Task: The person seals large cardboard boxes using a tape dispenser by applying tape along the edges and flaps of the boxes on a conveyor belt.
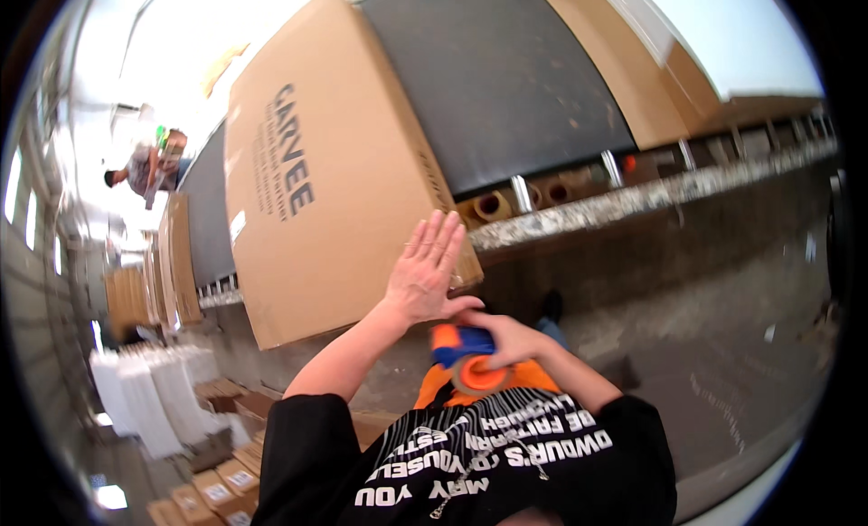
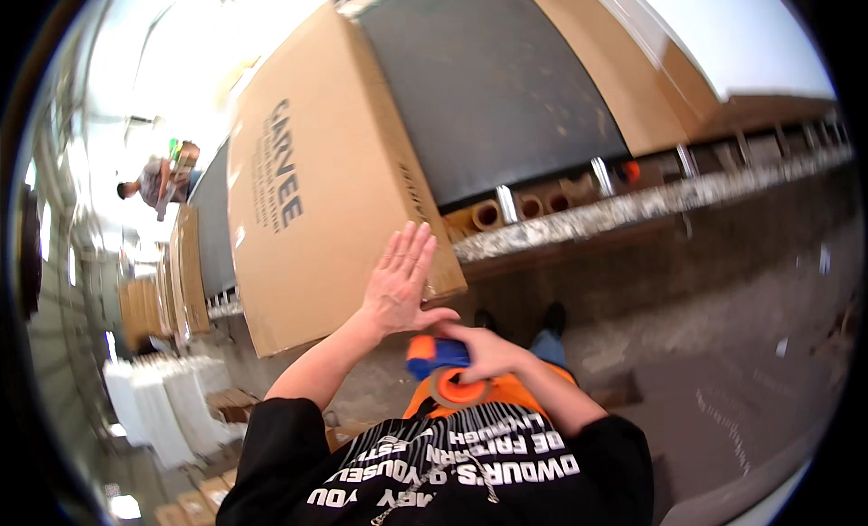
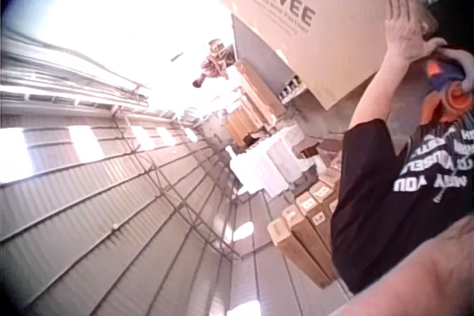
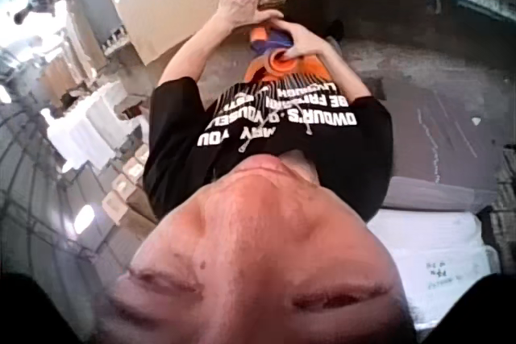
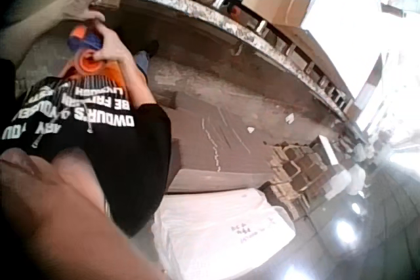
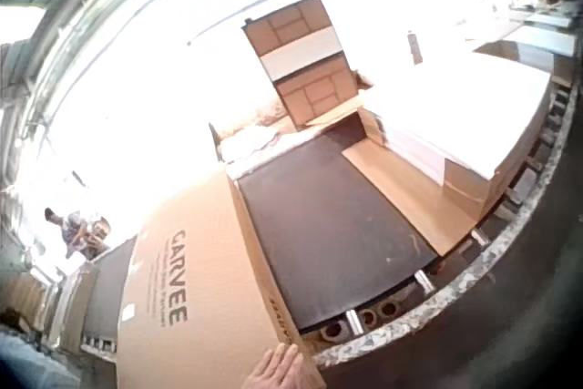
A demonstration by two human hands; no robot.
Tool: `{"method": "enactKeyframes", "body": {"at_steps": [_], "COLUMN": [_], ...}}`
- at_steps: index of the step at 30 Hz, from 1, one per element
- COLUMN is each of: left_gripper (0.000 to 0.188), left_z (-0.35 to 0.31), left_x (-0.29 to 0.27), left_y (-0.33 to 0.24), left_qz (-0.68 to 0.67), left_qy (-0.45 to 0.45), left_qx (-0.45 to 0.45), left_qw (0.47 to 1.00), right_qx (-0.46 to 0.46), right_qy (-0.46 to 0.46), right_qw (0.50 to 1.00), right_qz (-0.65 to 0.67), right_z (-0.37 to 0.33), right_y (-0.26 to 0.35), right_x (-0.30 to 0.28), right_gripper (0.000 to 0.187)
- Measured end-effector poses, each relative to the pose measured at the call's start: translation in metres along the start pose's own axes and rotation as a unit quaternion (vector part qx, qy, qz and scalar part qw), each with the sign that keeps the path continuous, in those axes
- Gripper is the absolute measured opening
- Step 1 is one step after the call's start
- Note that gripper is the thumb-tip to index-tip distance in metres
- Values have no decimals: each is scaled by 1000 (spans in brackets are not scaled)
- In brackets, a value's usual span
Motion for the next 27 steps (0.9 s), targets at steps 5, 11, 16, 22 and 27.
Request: {"method": "enactKeyframes", "body": {"at_steps": [5, 11, 16, 22, 27], "left_gripper": [93, 71, 42, 43, 38], "left_z": [-44, -246, -329, -356, -460], "left_x": [-10, -52, -66, -82, -145], "left_y": [43, 115, 163, 212, 442], "left_qz": [-68, 216, 239, 230, 100], "left_qy": [-294, -409, -439, -542, -580], "left_qx": [-156, -423, -445, -338, -318], "left_qw": [940, 779, 743, 734, 743], "right_qx": [95, 42, 39, 85, 149], "right_qy": [-144, -285, -310, -356, -279], "right_qw": [924, 892, 933, 918, 929], "right_qz": [342, 348, 180, 151, 193], "right_z": [2, 67, 101, 86, 132], "right_y": [59, 78, 80, 91, 83], "right_x": [-54, -52, -1, 67, 270], "right_gripper": [87, 78, 85, 98, 96]}}
Point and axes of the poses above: each hand's wrist, its own z-axis towards the middle knuckle, its own x-axis out of the palm, y = z × x, the point moved 4 cm from there along z, towards the middle knuckle, and after that the axes turned 15 degrees about -y, right-handed, at the moved point
